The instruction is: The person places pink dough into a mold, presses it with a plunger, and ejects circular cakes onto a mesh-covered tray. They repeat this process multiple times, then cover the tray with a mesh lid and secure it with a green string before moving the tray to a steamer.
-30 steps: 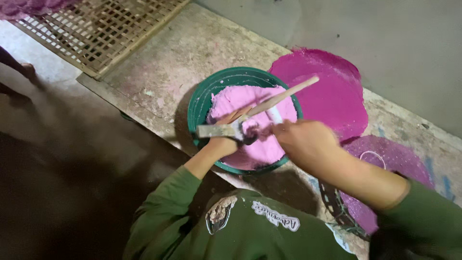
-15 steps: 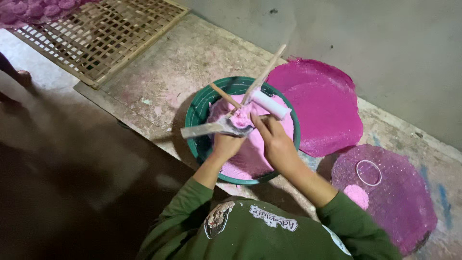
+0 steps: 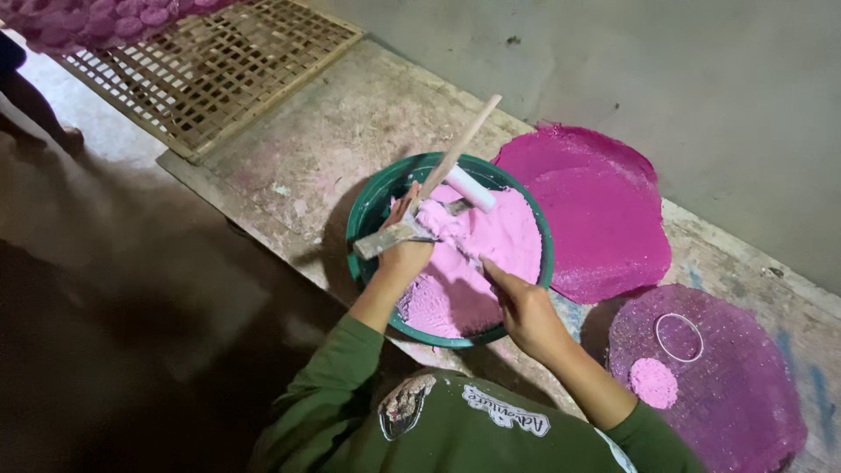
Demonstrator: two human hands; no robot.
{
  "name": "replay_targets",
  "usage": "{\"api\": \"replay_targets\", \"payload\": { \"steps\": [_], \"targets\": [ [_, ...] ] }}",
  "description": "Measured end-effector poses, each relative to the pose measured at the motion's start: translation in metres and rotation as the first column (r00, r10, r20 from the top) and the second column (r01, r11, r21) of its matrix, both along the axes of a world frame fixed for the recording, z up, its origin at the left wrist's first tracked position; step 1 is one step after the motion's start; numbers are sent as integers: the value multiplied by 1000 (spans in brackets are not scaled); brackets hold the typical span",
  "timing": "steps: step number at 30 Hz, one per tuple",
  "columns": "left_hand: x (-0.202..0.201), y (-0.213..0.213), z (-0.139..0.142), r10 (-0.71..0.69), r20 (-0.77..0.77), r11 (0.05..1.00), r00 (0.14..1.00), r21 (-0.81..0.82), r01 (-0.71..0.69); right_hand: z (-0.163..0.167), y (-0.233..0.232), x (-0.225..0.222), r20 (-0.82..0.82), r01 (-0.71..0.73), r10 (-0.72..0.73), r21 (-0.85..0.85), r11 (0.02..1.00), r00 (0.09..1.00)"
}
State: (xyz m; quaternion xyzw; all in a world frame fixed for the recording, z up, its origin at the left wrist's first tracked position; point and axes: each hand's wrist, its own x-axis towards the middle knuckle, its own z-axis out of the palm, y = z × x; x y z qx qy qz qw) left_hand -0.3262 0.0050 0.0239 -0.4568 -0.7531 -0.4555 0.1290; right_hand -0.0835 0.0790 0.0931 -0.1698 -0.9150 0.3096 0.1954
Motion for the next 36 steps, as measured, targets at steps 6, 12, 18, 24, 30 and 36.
{"api": "replay_targets", "payload": {
  "steps": [6, 12, 18, 24, 30, 36],
  "targets": [
    [0, -5, -1, -81, -11, 993, 997, -86, 79, -2, 39, 11, 277, 203, -146, -188, 961, 950],
    [-3, -2, 3, -29, -27, 973, 999, -232, 22, -27, 25, -1, -223, -91, 105, 73, 993, 969],
    [-17, -10, 2, -16, -2, 932, 1000, -362, 14, 52, 45, 4, 421, 5, -25, 50, 999, 907],
    [10, -12, -10, -211, -134, 906, 968, -399, 142, 93, 35, -23, 574, -311, -85, 556, 771, 815],
    [12, -21, -10, -232, 35, 863, 972, -454, 222, 99, 2, -27, 510, -442, 50, 688, 576, 858],
    [-10, -34, 1, -203, -18, 911, 979, -371, 182, 143, 4, -11, 598, -358, -137, 631, 688, 790]
  ]
}}
